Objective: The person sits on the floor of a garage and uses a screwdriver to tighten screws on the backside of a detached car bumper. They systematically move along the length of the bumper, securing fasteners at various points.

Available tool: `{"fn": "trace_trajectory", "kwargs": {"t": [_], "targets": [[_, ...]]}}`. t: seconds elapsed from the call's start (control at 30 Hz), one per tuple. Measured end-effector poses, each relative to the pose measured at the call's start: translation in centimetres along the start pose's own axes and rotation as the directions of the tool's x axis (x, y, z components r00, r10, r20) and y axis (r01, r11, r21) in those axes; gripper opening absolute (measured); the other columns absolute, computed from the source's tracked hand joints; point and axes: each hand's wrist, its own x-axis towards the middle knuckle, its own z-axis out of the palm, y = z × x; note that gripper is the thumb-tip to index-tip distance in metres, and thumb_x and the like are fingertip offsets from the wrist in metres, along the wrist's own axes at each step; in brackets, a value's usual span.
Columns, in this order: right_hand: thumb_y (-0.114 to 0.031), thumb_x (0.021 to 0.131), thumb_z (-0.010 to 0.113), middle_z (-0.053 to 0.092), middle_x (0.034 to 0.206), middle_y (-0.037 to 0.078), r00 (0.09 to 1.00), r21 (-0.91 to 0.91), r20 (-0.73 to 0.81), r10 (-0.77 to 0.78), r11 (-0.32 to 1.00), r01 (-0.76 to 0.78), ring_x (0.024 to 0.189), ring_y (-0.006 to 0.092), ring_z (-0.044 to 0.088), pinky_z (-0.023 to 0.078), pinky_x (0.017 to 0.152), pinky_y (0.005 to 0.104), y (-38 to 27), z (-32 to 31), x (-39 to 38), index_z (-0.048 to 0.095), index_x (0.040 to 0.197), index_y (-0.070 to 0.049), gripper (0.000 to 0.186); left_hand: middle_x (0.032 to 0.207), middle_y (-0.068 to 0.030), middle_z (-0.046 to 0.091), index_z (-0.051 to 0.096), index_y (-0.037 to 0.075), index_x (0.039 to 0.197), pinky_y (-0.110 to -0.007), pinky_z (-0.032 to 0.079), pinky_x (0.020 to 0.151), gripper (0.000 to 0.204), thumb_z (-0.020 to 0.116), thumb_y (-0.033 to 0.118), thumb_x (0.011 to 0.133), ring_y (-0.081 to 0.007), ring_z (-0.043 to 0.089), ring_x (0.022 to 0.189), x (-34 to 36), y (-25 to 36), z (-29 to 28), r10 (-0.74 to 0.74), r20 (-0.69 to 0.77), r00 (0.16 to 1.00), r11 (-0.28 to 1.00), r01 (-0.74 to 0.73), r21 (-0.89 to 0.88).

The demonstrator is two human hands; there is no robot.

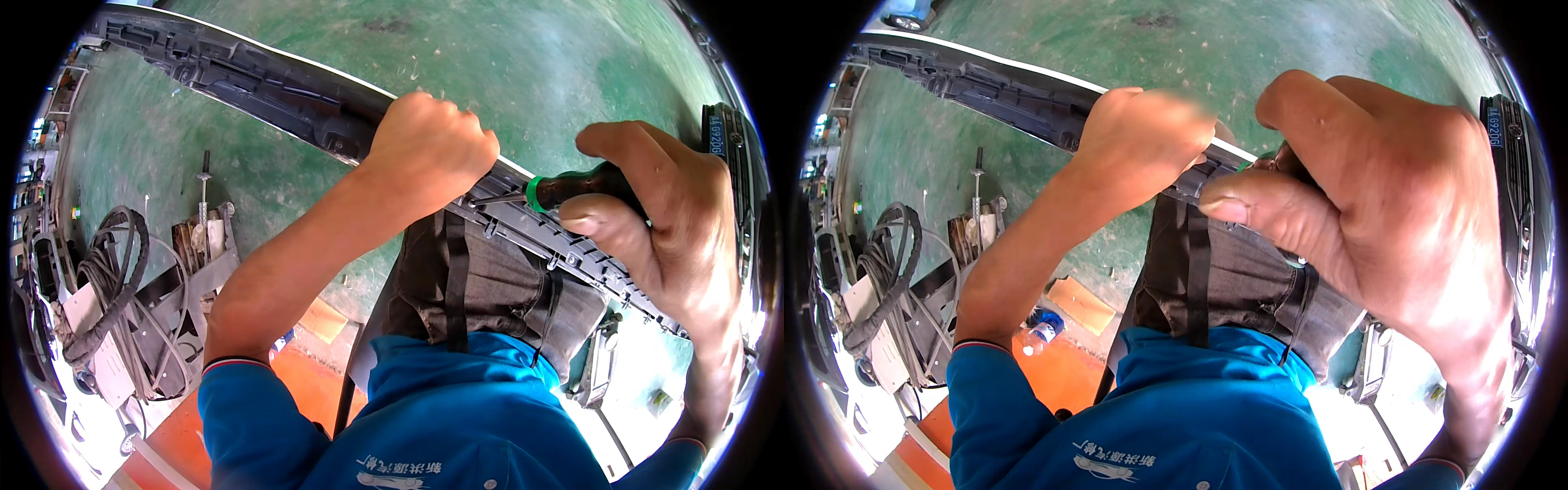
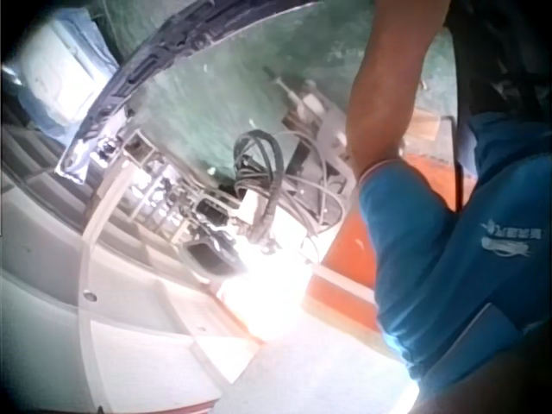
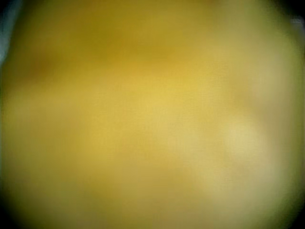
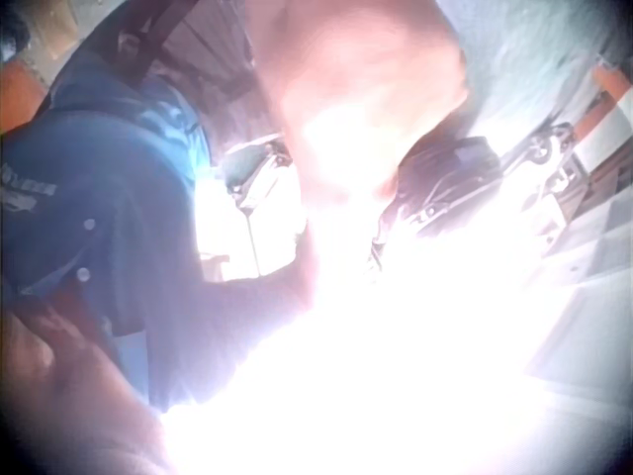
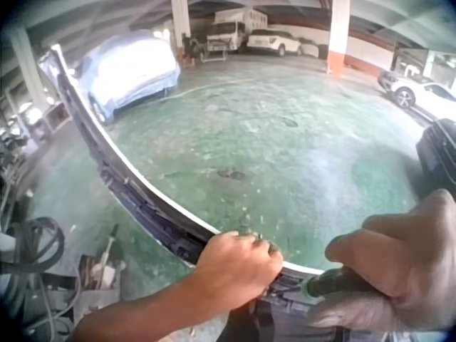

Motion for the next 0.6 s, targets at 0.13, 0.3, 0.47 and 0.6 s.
{"fn": "trace_trajectory", "kwargs": {"t": [0.13, 0.3, 0.47, 0.6], "targets": [[-0.028, 0.095, 0.068, 0.067, 0.108, 0.025, 0.980, -0.014, -0.059, -0.190, 0.982, 0.189, 0.081, 0.0333, 0.073, 0.061, 0.070, 0.0424, -0.5, -0.2, 1.7, 0.061, 0.127, 0.005, 0.046, 0.060, -0.0052, 0.067, 0.064, 0.016, 0.057, -0.033, 0.046, 0.052, 0.011, 0.073, 0.016, 0.062, -0.0202, 0.070, 0.061, -0.3, -0.1, 0.3, -0.018, 0.002, 1.000, 0.999, 0.018, 0.029], [-0.032, 0.095, 0.069, 0.066, 0.104, 0.022, 0.978, 0.054, 0.089, 0.191, 0.979, -0.196, 0.076, 0.0336, 0.071, 0.055, 0.064, 0.0413, -1.4, -1.0, 1.1, 0.062, 0.124, 0.006, 0.048, 0.060, -0.0050, 0.066, 0.064, 0.017, 0.057, -0.033, 0.046, 0.052, 0.011, 0.073, 0.017, 0.062, -0.0199, 0.069, 0.061, -0.2, 0.0, 0.2, -0.009, -0.028, 1.000, 1.000, 0.009, 0.004], [-0.033, 0.094, 0.072, 0.064, 0.092, 0.016, 0.994, 0.001, -0.042, -0.101, 0.995, 0.101, 0.069, 0.0321, 0.068, 0.055, 0.064, 0.0398, -1.2, -0.8, 2.3, 0.064, 0.120, 0.005, 0.047, 0.059, -0.0047, 0.066, 0.063, 0.016, 0.057, -0.034, 0.047, 0.052, 0.011, 0.073, 0.017, 0.062, -0.0201, 0.069, 0.061, -0.4, 0.0, 0.2, 0.006, -0.063, 0.998, 1.000, -0.005, 0.015], [-0.032, 0.092, 0.074, 0.062, 0.086, 0.014, 0.999, -0.090, 0.036, -0.040, 0.995, 0.043, 0.065, 0.0316, 0.066, 0.055, 0.060, 0.0394, -1.5, -0.9, 1.8, 0.064, 0.119, 0.006, 0.047, 0.059, -0.0045, 0.064, 0.062, 0.015, 0.057, -0.034, 0.046, 0.052, 0.011, 0.073, 0.018, 0.060, -0.0201, 0.068, 0.059, -0.6, 0.2, 0.1, -0.026, -0.058, 0.998, 1.000, 0.026, -0.008]]}}
